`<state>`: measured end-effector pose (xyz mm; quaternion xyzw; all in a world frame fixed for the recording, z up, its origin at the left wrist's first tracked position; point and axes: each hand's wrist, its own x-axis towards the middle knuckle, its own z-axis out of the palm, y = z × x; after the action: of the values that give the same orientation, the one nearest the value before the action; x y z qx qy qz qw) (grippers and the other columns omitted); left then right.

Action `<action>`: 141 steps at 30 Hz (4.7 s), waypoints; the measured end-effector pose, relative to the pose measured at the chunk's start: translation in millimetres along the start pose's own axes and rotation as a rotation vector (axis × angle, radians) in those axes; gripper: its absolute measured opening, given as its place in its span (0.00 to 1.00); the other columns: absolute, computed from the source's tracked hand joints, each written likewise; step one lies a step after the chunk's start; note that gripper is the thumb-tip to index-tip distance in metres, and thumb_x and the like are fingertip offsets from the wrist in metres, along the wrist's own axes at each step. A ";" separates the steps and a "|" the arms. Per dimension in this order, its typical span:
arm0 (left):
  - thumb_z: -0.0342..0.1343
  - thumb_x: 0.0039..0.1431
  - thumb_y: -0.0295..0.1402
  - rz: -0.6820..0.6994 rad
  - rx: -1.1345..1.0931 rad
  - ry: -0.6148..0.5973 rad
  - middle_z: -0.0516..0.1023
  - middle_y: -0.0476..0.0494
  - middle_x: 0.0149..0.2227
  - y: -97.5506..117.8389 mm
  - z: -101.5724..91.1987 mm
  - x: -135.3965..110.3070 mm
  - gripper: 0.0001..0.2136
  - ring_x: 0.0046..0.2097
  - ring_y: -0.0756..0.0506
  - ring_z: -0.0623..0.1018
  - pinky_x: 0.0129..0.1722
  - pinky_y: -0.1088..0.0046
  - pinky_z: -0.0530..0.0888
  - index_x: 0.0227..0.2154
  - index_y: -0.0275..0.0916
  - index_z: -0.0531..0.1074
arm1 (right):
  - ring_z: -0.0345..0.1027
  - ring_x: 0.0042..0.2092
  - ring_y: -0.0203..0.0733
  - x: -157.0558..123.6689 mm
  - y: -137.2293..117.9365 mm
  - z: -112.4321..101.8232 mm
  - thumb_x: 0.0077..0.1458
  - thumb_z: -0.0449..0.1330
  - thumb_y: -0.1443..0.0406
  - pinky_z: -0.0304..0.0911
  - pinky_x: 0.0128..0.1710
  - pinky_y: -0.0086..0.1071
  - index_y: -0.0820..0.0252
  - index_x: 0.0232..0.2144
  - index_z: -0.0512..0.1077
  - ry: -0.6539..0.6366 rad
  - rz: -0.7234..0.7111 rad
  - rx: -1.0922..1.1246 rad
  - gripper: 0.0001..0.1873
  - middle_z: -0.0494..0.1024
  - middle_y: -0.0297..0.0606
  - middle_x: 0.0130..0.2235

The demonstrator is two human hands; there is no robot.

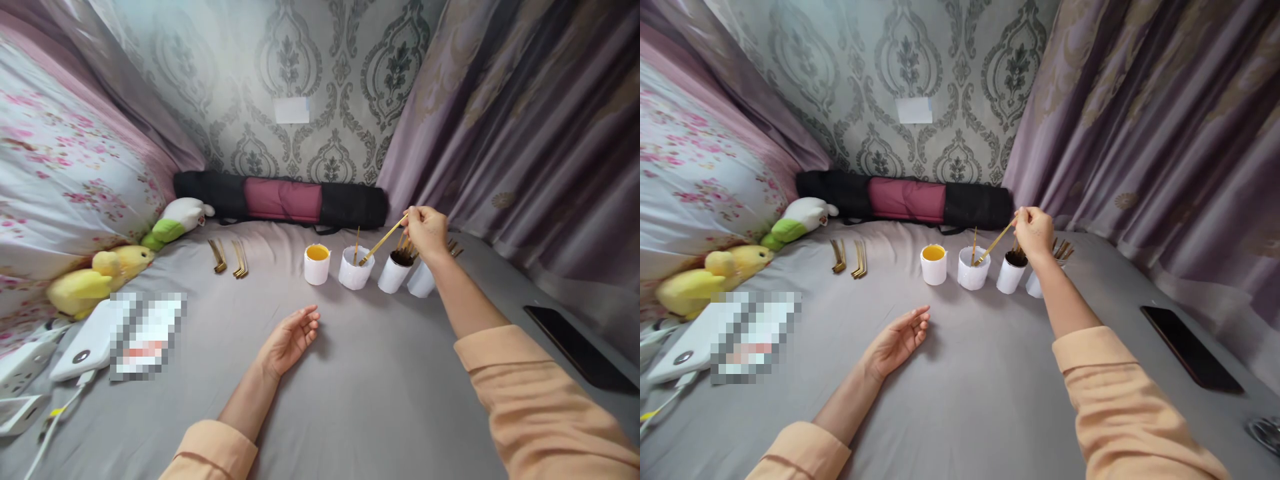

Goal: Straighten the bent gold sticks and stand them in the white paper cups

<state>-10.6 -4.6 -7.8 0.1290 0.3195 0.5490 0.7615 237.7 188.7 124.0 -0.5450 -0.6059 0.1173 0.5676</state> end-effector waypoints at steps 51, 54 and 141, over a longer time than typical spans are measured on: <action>0.53 0.53 0.27 -0.007 0.002 0.013 0.71 0.42 0.34 -1.3 -0.2 1.3 0.12 0.32 0.52 0.72 0.31 0.78 0.71 0.42 0.30 0.69 | 0.65 0.23 0.30 -13.7 13.9 50.9 0.53 0.48 0.64 0.58 0.28 0.24 0.64 0.28 0.71 -0.469 0.013 -0.242 0.13 0.75 0.35 0.25; 0.53 0.54 0.27 -0.006 0.005 0.021 0.71 0.42 0.34 -1.1 1.5 1.2 0.12 0.32 0.52 0.72 0.31 0.78 0.71 0.41 0.30 0.69 | 0.67 0.24 0.31 -14.4 13.3 51.0 0.53 0.48 0.64 0.59 0.30 0.24 0.64 0.29 0.72 -0.454 0.011 -0.243 0.14 0.76 0.35 0.25; 0.54 0.51 0.24 0.035 0.260 0.132 0.72 0.44 0.26 18.4 9.9 12.5 0.05 0.24 0.55 0.71 0.24 0.82 0.67 0.31 0.29 0.69 | 0.63 0.24 0.37 -205.7 17.5 72.7 0.55 0.45 0.54 0.53 0.24 0.27 0.57 0.24 0.68 -0.583 -0.012 -0.050 0.19 0.75 0.37 0.24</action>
<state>-15.9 15.1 5.5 0.1958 0.4352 0.5235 0.7058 138.6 66.7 -28.3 -0.4984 -0.7494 0.2507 0.3565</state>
